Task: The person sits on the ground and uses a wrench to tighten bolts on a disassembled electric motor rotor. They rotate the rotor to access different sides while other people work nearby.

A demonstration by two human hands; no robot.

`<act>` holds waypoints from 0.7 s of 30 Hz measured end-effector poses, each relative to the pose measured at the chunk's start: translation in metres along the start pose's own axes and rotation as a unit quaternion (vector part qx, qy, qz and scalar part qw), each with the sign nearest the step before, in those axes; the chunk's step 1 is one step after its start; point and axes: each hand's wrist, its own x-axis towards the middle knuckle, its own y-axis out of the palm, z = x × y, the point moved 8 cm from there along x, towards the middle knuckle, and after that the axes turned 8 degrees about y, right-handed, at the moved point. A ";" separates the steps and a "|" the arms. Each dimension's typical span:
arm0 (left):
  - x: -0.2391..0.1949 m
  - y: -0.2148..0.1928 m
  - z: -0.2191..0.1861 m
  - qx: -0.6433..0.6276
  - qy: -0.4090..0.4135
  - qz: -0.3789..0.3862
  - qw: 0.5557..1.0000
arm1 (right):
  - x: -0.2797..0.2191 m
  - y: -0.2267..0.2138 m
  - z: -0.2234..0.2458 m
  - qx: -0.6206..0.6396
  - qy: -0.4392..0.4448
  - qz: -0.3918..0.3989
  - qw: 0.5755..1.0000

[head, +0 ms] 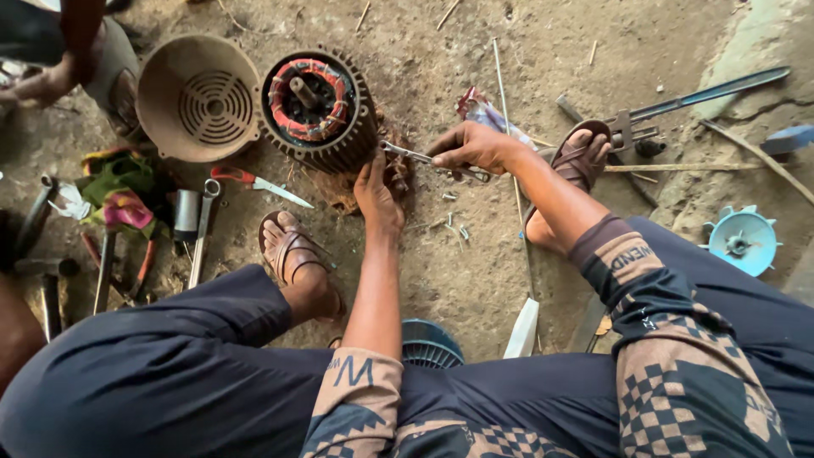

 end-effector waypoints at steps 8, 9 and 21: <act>-0.001 0.002 -0.007 -0.037 -0.029 -0.016 0.999 | 0.003 0.025 -0.005 0.046 0.017 0.091 0.995; 0.000 0.000 -0.007 -0.004 -0.021 -0.017 1.000 | 0.004 0.027 -0.003 0.041 0.020 0.096 0.994; 0.005 -0.023 -0.007 0.213 0.015 -0.053 0.976 | 0.073 0.020 -0.043 -0.359 -0.206 -0.244 0.877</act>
